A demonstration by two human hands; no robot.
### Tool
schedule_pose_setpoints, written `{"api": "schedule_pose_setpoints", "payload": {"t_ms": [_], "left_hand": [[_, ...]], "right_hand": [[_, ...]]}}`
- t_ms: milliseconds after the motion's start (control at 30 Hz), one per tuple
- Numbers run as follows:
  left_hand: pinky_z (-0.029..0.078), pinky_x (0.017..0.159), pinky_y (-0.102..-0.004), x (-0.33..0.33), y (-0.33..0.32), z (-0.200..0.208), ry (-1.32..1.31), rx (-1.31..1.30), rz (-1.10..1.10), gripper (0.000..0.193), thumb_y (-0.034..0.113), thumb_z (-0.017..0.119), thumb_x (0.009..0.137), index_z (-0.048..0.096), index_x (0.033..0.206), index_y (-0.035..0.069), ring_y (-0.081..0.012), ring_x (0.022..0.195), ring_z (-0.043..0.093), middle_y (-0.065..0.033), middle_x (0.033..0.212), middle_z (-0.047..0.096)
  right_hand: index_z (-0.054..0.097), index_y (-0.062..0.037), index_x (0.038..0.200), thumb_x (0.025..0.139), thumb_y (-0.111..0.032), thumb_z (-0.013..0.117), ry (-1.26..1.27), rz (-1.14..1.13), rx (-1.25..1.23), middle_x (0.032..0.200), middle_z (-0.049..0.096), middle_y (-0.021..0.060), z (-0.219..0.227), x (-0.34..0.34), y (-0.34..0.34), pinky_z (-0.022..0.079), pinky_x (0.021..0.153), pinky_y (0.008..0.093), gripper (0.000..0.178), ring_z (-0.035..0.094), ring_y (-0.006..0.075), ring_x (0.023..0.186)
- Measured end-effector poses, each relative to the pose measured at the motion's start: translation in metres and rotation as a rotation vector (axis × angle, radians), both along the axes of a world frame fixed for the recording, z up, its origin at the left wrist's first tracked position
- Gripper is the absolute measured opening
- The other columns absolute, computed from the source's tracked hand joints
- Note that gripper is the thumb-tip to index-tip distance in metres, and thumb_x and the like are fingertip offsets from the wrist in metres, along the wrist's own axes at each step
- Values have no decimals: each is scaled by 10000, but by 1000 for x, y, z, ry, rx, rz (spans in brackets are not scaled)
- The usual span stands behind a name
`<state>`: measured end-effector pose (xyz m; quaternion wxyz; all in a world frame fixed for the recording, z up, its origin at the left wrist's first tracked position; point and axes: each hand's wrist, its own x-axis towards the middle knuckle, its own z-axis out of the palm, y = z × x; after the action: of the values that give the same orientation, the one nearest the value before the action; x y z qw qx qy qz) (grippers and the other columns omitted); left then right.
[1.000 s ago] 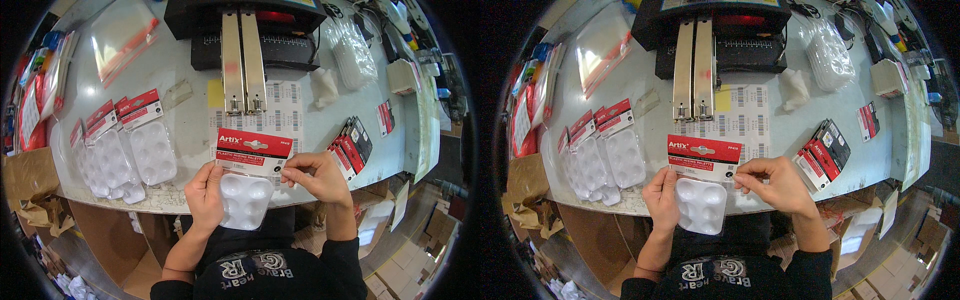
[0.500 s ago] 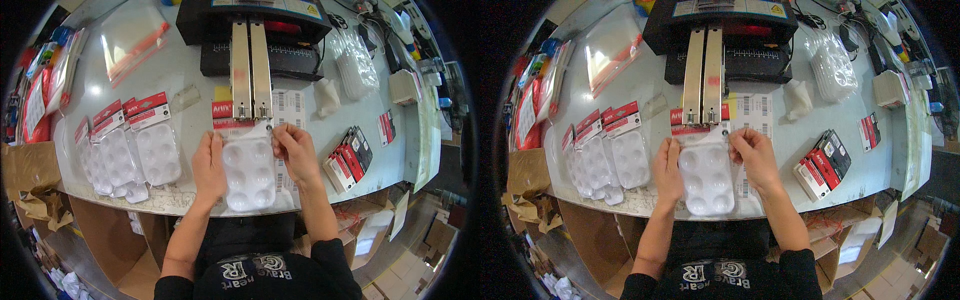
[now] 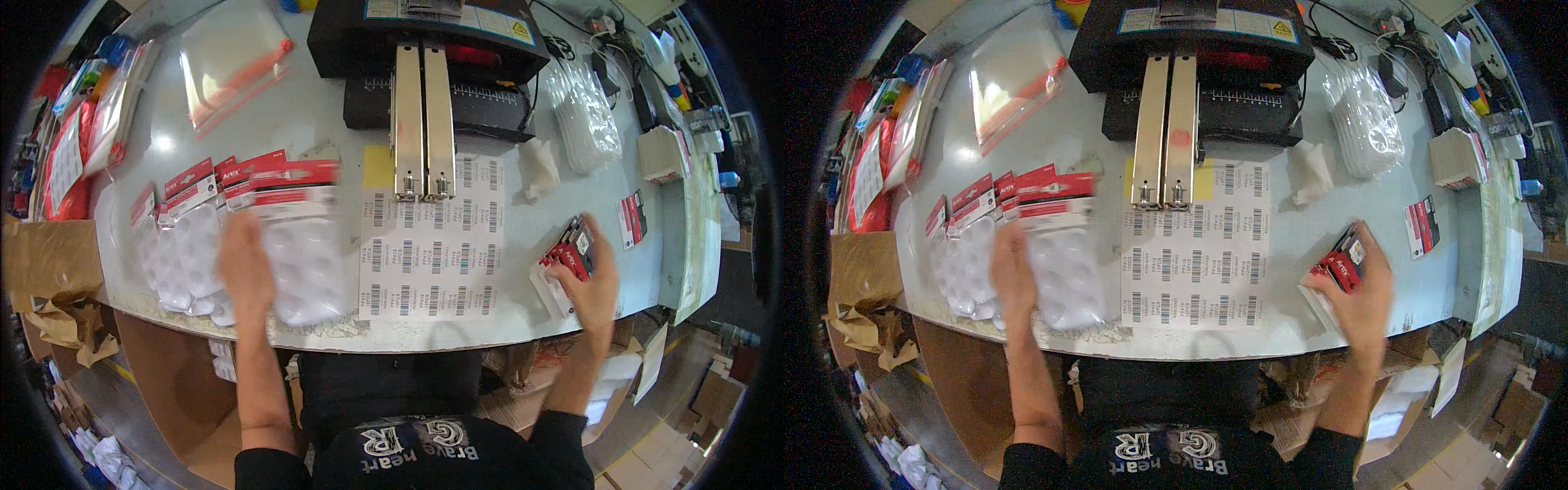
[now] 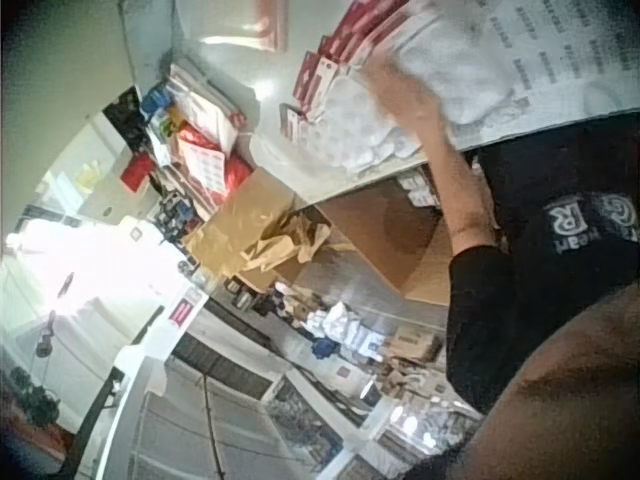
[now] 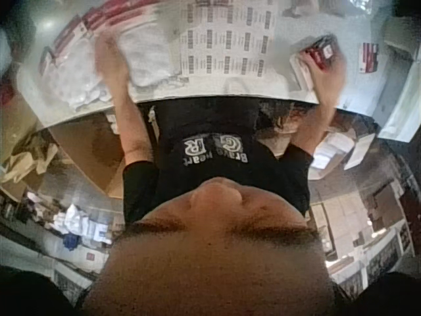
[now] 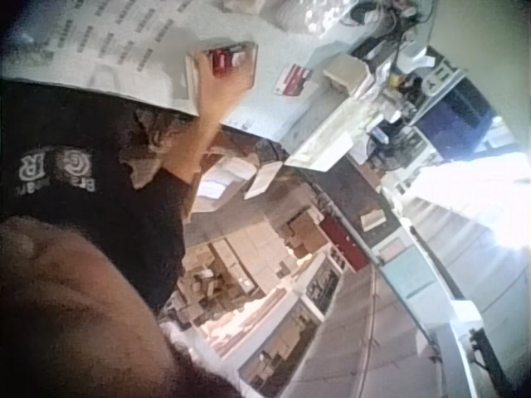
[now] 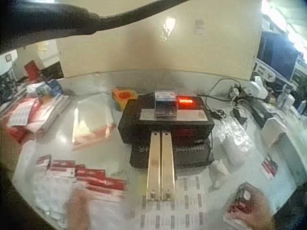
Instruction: The person repeatedly places white plastic mixing palettes into clear plastic bags, then inserts red Artix header cards into the bags. They stack the packaged items on the table and place them into a cardboard box. The person also handles a label printer and printed labels on the table.
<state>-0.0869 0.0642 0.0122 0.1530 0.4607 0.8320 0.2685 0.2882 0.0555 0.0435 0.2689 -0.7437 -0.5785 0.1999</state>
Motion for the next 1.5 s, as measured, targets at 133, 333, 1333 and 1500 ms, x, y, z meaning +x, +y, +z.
{"api": "schedule_pose_setpoints", "payload": {"t_ms": [133,333,1333,1500], "left_hand": [[399,834,-466,5,-19,-5,450,218,-143,274,181,637,848,578,1056,12,-371,1022,493,-181,1084,521],[457,840,-414,120,-53,-31,-223,163,-889,224,117,644,828,606,1032,31,-340,988,565,-191,1075,558],[432,938,-407,321,91,39,-594,557,-936,936,261,845,569,318,1297,-1,-363,1081,555,-249,1191,506],[430,951,-371,143,-39,27,-842,-60,-750,944,382,867,588,389,1285,-38,-279,1107,556,-182,1166,562]], "right_hand": [[439,51,1338,492,-357,880,-278,113,-42,1363,467,250,-29,68,-30,355,1033,419,1038,453,380,1272],[436,22,1346,502,-482,851,-150,53,-151,1376,467,220,-44,86,-33,323,1011,434,1067,446,328,1286],[422,24,1343,543,-588,785,-466,116,-92,1376,464,211,-38,77,-34,369,908,459,1070,439,340,1266],[401,30,1371,549,-511,818,-422,112,-134,1405,427,232,-43,83,-33,326,994,471,1069,390,360,1323]]}}
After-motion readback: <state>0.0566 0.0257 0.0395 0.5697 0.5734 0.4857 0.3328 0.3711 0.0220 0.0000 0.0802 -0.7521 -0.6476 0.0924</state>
